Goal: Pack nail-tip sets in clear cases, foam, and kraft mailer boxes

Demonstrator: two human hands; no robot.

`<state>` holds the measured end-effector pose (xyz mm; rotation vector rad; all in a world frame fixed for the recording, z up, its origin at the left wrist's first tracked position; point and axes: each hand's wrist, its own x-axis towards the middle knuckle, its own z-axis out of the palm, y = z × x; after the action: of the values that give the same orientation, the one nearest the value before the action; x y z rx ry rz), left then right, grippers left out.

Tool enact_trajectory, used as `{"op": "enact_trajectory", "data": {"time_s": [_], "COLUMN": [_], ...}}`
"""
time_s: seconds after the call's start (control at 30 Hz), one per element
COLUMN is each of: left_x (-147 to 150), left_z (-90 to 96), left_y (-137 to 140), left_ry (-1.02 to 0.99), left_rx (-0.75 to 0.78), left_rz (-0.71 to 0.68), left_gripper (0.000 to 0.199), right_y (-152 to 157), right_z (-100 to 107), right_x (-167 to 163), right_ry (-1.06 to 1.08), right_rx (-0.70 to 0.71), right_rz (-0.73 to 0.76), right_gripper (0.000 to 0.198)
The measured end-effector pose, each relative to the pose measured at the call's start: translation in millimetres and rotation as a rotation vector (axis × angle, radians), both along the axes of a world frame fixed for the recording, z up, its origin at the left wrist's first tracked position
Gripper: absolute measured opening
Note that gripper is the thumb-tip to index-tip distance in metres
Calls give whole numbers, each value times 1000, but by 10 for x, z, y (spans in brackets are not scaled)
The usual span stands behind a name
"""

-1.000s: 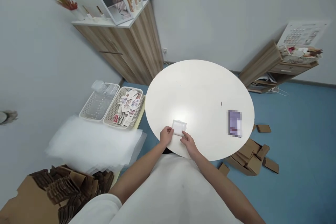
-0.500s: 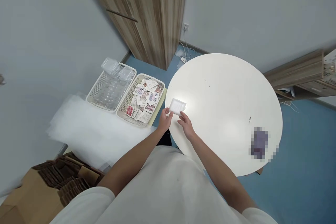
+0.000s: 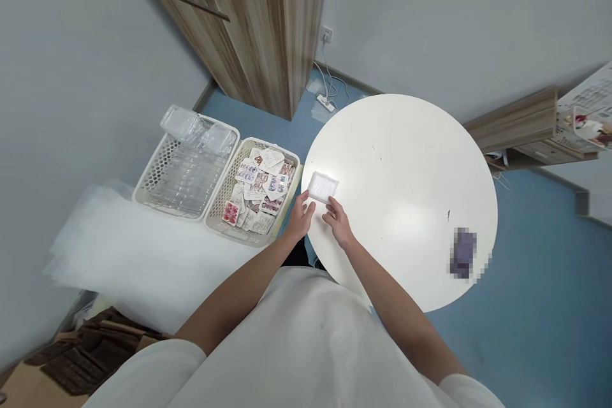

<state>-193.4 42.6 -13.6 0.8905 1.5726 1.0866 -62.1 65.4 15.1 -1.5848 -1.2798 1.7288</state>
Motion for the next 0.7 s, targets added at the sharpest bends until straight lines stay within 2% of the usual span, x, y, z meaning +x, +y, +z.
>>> {"op": "enact_trajectory", "data": {"time_s": [0.33,0.53,0.7], "left_x": [84,193,352], "left_z": [26,11,136], "left_y": [-132,-490,-779], "left_ry": [0,42,106], "left_rx": [-22,-85,-107], "left_rz": [8,76,97], "left_gripper": [54,55,40], "right_y": [-16,-291,-546], "right_z": [17,116,16], "right_x": [174,478,863], "right_ry": [82,-17,-49], "right_rx": [41,26,15], "right_rz": [92,131,126], "right_gripper": [56,61,46]}}
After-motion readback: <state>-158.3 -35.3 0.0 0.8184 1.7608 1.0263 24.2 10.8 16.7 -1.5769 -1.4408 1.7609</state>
